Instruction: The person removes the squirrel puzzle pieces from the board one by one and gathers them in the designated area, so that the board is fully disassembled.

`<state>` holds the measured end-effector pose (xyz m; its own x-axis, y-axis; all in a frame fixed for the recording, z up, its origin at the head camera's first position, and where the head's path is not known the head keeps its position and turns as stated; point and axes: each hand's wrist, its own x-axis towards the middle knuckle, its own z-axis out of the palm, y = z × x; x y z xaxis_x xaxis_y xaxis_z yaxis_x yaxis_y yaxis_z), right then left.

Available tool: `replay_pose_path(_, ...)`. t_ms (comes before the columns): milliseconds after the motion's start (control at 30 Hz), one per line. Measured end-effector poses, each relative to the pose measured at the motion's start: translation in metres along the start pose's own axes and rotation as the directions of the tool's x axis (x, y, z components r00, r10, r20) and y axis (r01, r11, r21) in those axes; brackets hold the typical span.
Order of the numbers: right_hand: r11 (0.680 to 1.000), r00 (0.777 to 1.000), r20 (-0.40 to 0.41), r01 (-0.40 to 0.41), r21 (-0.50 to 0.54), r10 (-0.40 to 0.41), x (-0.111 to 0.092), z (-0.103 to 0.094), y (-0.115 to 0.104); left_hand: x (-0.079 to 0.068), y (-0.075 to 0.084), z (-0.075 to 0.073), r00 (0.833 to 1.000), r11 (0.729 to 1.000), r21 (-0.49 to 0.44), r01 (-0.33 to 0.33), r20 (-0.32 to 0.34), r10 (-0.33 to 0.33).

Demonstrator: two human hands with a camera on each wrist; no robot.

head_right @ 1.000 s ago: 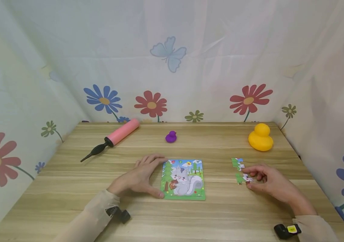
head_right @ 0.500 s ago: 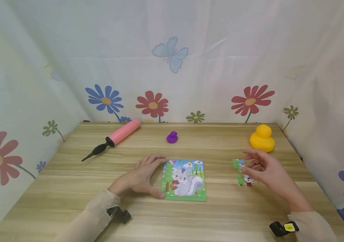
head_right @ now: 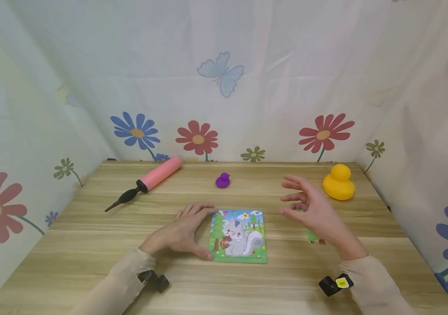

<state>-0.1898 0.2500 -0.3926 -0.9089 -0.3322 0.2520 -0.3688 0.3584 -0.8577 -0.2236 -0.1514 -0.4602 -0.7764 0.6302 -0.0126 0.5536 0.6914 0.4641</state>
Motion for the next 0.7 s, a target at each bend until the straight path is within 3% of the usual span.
replay_pose_path(267,0.997,0.998,0.05,0.02,0.073,-0.023,0.02,0.035,-0.01,0.0,0.001,0.0,1.0,1.0,0.005,0.007,0.001,-0.007)
replay_pose_path(700,0.991,0.994,0.109,-0.006,0.131,-0.008,0.023,0.078,-0.007,-0.001,0.002,0.0,1.0,1.0,-0.004,-0.008,-0.006,0.008)
